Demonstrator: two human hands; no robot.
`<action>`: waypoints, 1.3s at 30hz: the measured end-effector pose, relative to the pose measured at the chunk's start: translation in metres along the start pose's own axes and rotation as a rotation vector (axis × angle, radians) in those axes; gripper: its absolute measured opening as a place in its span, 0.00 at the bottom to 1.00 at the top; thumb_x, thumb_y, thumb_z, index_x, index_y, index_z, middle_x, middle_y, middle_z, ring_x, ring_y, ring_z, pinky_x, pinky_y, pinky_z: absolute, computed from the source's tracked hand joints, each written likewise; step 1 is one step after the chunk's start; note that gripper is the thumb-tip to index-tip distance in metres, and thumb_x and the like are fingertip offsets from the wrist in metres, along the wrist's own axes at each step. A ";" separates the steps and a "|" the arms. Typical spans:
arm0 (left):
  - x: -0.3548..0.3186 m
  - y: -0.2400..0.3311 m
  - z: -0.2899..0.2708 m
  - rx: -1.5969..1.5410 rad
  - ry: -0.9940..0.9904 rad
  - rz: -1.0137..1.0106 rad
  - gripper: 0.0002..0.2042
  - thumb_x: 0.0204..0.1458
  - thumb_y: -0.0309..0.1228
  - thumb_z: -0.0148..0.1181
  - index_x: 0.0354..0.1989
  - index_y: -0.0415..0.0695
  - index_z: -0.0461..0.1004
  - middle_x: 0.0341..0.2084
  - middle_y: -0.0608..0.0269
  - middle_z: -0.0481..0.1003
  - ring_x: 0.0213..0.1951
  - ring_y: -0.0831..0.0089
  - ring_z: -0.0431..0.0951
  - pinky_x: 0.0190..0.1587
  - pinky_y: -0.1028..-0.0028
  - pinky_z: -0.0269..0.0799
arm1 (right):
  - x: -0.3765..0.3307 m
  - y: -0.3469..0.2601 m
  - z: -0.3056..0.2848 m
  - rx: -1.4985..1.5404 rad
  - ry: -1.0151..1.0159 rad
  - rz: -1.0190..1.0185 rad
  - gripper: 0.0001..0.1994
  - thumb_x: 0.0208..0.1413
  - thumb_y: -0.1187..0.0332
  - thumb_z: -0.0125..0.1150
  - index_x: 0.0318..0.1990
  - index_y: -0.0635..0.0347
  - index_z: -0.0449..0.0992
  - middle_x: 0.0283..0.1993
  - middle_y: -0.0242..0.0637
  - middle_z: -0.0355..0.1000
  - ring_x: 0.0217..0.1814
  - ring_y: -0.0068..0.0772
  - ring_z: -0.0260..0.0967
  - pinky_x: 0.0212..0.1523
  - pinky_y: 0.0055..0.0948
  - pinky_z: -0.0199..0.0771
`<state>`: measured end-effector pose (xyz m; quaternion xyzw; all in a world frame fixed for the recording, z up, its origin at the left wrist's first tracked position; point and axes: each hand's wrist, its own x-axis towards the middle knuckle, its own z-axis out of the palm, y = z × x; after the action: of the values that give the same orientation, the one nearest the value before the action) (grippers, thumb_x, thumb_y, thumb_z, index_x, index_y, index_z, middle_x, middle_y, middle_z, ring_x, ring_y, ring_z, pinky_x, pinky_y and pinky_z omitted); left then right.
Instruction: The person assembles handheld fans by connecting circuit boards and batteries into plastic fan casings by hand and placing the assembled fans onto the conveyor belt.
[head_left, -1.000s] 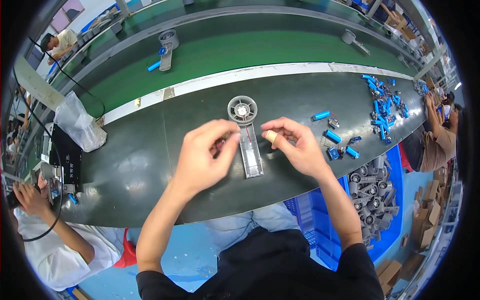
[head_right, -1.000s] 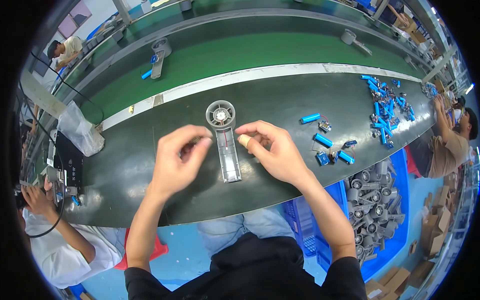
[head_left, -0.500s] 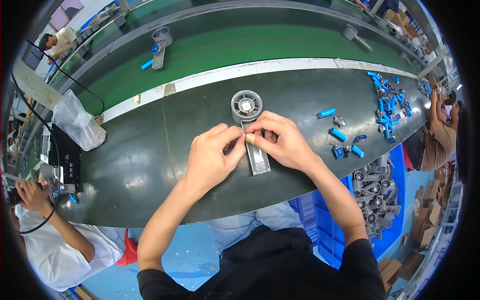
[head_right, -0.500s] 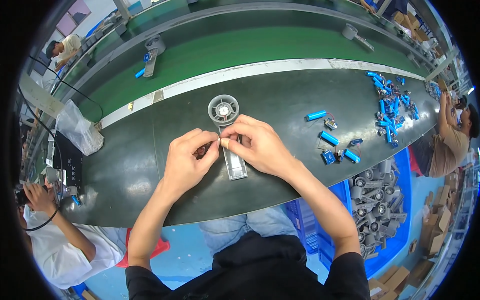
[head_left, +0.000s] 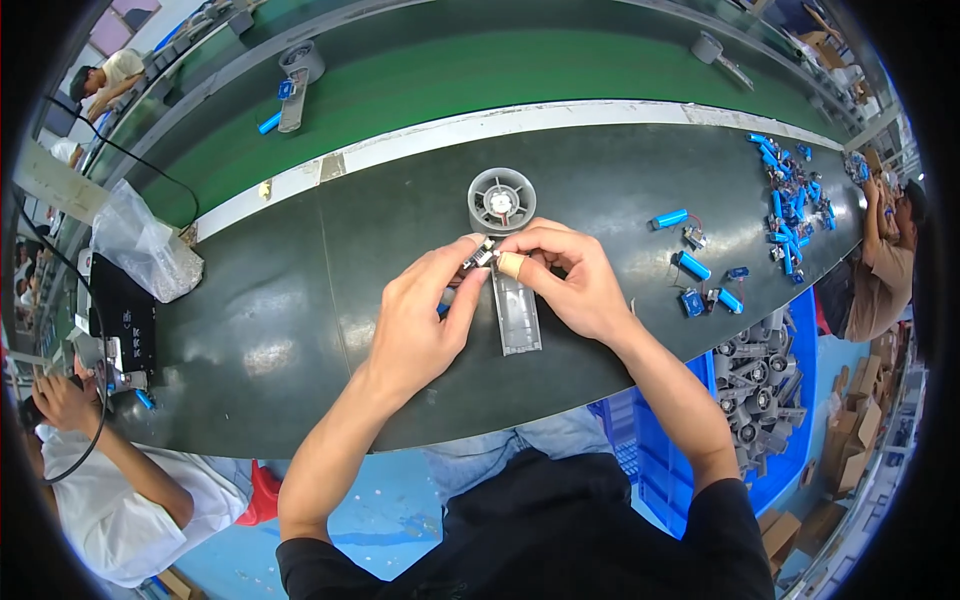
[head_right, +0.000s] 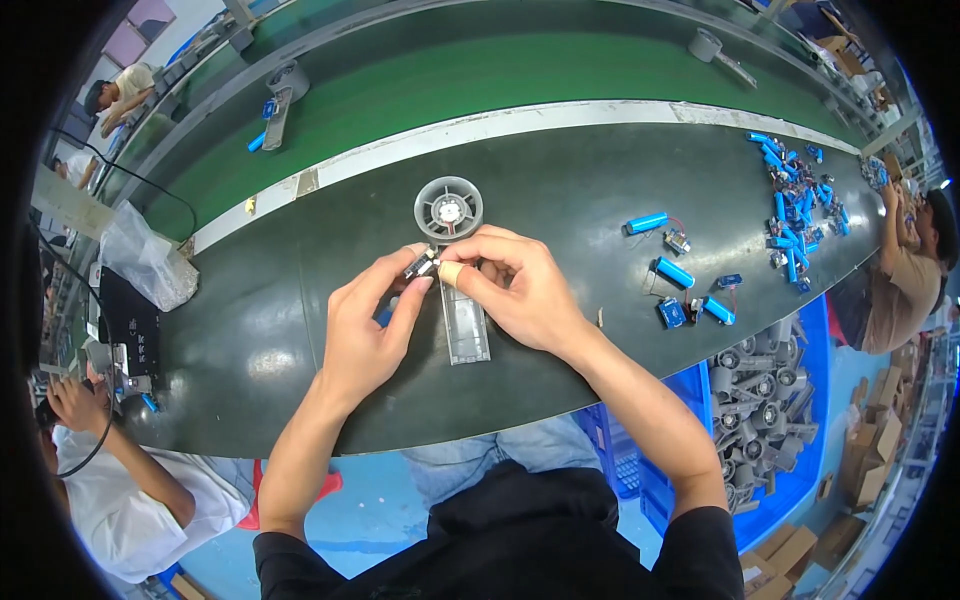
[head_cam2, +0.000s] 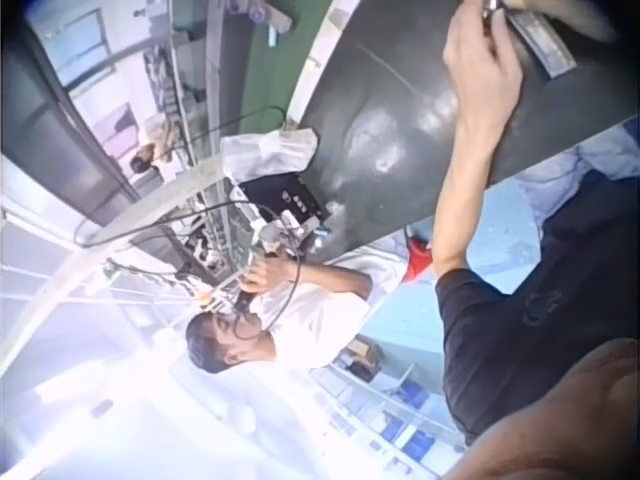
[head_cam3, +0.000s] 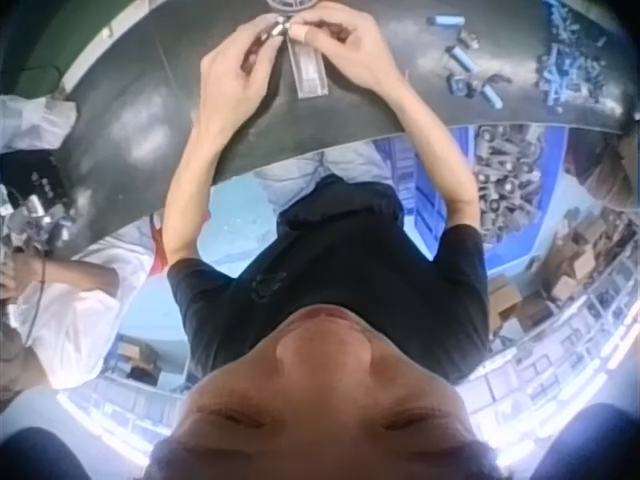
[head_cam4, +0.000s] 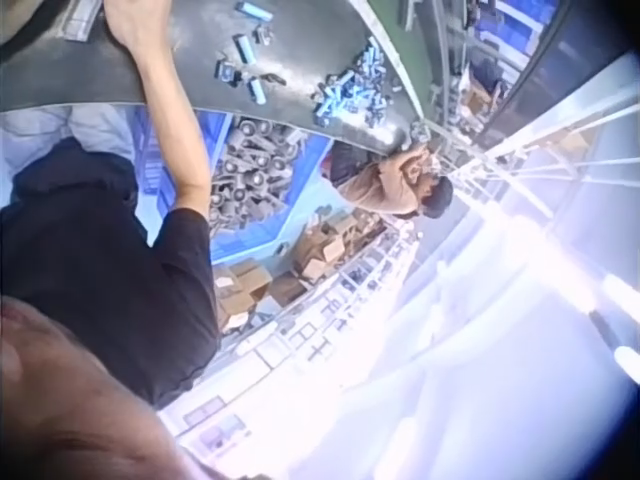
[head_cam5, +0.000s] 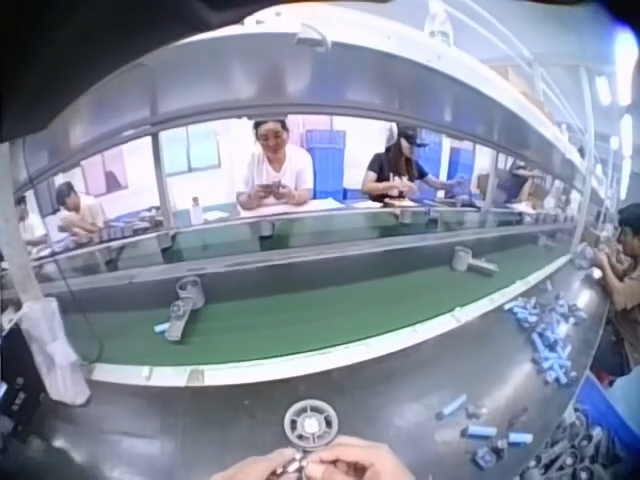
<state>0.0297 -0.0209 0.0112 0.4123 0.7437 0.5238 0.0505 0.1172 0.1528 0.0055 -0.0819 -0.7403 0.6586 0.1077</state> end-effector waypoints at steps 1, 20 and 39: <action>-0.001 -0.001 0.000 0.015 0.008 0.029 0.13 0.54 0.18 0.61 0.48 0.33 0.76 0.36 0.53 0.80 0.34 0.68 0.82 0.40 0.74 0.77 | 0.000 0.000 0.001 -0.009 0.012 -0.004 0.05 0.57 0.76 0.63 0.39 0.67 0.81 0.36 0.28 0.71 0.32 0.12 0.61 0.31 0.17 0.60; -0.001 -0.005 0.003 -0.046 0.082 0.024 0.10 0.57 0.18 0.56 0.47 0.35 0.74 0.33 0.57 0.80 0.33 0.74 0.81 0.36 0.75 0.76 | -0.002 0.002 0.008 -0.119 0.150 -0.177 0.04 0.50 0.80 0.67 0.34 0.65 0.82 0.32 0.29 0.71 0.24 0.10 0.59 0.24 0.16 0.56; 0.003 0.000 0.000 -0.024 -0.007 -0.020 0.03 0.57 0.19 0.58 0.38 0.38 0.76 0.26 0.66 0.73 0.23 0.84 0.66 0.24 0.81 0.59 | -0.002 0.000 0.004 -0.162 0.059 -0.136 0.05 0.52 0.78 0.65 0.36 0.63 0.81 0.34 0.29 0.70 0.23 0.11 0.56 0.25 0.17 0.54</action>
<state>0.0279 -0.0188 0.0125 0.4060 0.7412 0.5309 0.0634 0.1177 0.1481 0.0047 -0.0591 -0.7913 0.5852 0.1668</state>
